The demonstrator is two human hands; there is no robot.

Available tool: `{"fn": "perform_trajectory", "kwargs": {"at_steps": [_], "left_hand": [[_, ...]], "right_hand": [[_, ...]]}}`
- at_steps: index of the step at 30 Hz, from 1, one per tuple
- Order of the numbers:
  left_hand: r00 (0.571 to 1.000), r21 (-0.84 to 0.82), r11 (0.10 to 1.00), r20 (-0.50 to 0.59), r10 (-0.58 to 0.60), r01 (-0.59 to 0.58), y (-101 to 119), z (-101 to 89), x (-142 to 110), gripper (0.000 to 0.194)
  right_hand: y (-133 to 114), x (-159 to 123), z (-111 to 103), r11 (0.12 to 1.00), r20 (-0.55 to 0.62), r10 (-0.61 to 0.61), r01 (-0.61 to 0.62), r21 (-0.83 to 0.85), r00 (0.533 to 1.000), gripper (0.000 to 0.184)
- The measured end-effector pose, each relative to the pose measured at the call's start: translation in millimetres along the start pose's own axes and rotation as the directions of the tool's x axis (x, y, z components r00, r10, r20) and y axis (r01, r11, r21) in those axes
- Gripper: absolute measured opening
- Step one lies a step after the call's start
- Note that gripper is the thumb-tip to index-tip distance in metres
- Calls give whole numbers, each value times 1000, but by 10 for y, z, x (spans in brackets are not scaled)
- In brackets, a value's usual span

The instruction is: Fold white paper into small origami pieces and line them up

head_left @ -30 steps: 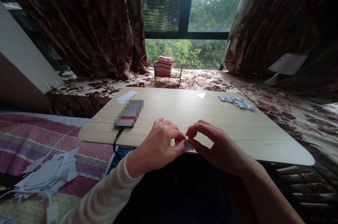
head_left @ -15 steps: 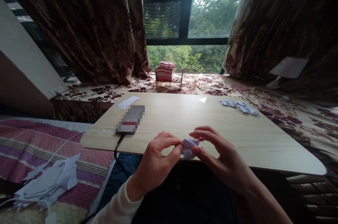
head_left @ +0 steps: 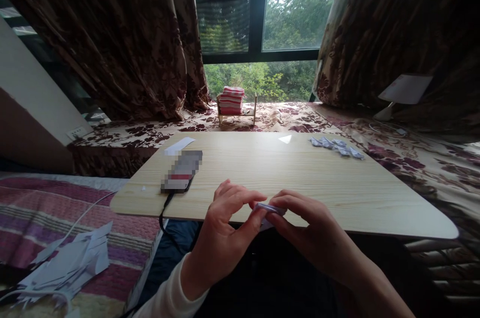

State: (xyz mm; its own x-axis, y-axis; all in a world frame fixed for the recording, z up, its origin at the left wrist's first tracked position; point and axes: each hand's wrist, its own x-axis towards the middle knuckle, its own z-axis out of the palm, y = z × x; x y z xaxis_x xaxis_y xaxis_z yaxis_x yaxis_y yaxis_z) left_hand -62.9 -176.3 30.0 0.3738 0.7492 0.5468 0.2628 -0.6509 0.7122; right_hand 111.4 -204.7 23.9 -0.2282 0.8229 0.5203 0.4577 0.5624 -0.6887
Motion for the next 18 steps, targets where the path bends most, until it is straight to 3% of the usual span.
{"fn": "perform_trajectory", "kwargs": {"at_steps": [10, 18], "left_hand": [[989, 181, 973, -30, 148, -140, -25, 9, 14, 14], [998, -12, 999, 29, -53, 53, -34, -1, 1, 7]], "right_hand": [[32, 2, 12, 1000, -21, 19, -18, 8, 1000, 6], [30, -23, 35, 999, -50, 39, -38, 13, 998, 6]]}}
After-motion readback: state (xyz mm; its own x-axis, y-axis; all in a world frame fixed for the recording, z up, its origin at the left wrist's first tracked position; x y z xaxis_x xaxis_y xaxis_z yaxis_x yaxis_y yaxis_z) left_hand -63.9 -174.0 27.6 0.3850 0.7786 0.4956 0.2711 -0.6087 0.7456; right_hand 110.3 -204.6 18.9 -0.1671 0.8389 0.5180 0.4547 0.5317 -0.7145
